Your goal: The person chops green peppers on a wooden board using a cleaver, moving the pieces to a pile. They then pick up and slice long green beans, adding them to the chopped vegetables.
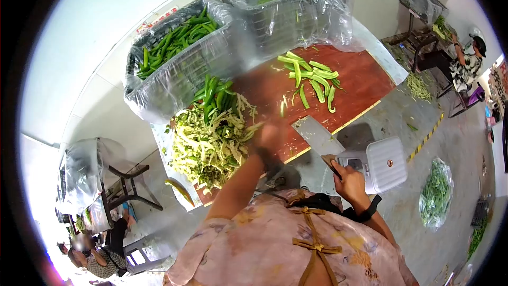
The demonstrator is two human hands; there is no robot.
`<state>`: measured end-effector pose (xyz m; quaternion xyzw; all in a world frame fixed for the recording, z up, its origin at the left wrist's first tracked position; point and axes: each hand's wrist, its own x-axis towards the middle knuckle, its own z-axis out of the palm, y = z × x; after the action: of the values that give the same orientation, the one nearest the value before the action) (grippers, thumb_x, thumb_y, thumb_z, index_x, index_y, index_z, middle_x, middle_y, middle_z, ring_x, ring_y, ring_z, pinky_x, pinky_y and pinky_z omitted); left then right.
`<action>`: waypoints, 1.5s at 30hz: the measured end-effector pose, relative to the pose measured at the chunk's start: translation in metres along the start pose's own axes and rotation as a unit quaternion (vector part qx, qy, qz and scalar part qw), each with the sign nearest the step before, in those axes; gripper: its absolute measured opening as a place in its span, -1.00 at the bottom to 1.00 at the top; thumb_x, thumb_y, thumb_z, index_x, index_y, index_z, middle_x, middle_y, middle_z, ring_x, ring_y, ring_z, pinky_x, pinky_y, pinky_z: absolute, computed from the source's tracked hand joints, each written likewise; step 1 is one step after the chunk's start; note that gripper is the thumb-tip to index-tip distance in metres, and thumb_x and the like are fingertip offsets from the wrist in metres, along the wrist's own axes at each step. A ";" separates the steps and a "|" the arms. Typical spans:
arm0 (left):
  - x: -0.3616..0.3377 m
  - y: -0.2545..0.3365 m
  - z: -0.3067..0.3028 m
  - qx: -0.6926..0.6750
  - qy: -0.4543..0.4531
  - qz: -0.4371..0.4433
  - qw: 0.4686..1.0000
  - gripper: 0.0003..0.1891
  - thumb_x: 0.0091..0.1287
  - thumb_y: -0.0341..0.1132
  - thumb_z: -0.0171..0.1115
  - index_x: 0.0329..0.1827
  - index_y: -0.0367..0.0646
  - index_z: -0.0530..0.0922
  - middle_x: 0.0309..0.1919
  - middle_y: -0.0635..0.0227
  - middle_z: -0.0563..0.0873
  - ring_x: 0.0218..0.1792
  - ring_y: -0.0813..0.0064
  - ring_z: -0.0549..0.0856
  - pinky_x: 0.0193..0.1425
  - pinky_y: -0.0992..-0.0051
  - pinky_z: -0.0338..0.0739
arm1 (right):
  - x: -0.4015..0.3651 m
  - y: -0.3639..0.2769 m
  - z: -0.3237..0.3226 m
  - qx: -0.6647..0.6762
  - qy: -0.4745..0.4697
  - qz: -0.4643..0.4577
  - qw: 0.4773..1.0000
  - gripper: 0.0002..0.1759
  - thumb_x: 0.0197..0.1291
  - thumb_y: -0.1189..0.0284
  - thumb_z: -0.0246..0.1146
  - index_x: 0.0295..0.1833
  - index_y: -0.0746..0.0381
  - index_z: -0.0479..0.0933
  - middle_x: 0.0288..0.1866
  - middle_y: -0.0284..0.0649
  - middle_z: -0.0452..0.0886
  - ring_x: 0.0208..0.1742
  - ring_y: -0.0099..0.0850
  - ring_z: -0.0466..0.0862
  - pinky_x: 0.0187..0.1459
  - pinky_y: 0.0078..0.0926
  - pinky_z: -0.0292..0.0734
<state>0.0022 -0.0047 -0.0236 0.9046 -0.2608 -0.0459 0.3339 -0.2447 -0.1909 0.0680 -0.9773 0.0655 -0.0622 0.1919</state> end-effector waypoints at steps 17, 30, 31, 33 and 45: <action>-0.043 0.022 0.006 0.174 0.081 0.189 0.963 -0.71 0.13 -0.38 0.20 -0.06 -0.16 0.61 -0.23 0.22 0.59 -0.10 0.18 0.57 -0.12 0.17 0.48 | 0.001 -0.002 -0.021 0.001 -0.024 -0.004 1.000 -0.46 0.01 0.43 0.33 0.21 0.04 0.55 -0.43 0.00 0.57 -0.45 0.01 0.58 -0.39 -0.07 0.49; -0.021 0.043 0.008 0.064 -0.030 0.110 0.991 -0.81 0.10 -0.34 0.26 -0.21 -0.07 0.66 -0.20 0.32 0.70 -0.16 0.24 0.64 0.01 0.26 0.51 | 0.036 -0.013 -0.044 0.005 -0.061 -0.004 0.998 -0.51 0.02 0.47 0.29 0.16 0.14 0.56 -0.43 0.02 0.58 -0.38 0.00 0.59 -0.32 -0.07 0.48; -0.019 0.041 0.011 0.028 -0.111 0.024 0.993 -0.80 0.10 -0.32 0.25 -0.20 -0.06 0.66 -0.17 0.29 0.70 -0.11 0.22 0.64 0.05 0.24 0.49 | 0.033 -0.013 -0.044 0.007 -0.060 -0.013 0.998 -0.51 0.02 0.47 0.29 0.16 0.14 0.56 -0.43 0.02 0.58 -0.38 0.00 0.59 -0.32 -0.07 0.48; -0.030 0.039 0.015 0.120 -0.034 0.077 0.989 -0.79 0.13 -0.32 0.23 -0.17 -0.06 0.67 -0.12 0.26 0.68 -0.06 0.20 0.62 0.08 0.19 0.48 | 0.025 -0.013 -0.043 -0.021 -0.056 -0.015 0.998 -0.52 0.03 0.46 0.30 0.16 0.14 0.57 -0.44 0.02 0.57 -0.40 0.00 0.60 -0.34 -0.07 0.48; -0.037 0.037 0.023 0.228 0.082 0.127 0.962 -0.85 0.14 -0.31 0.17 -0.28 -0.09 0.64 -0.22 0.28 0.57 -0.03 0.20 0.54 -0.04 0.19 0.45 | 0.011 -0.031 -0.043 -0.038 -0.057 -0.025 0.997 -0.49 0.03 0.45 0.30 0.19 0.15 0.53 -0.44 0.05 0.58 -0.47 -0.02 0.62 -0.42 -0.08 0.50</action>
<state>-0.0519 -0.0235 -0.0212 0.9170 -0.3487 0.1319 0.1420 -0.2369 -0.1793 0.1202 -0.9871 0.0324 -0.0091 0.1562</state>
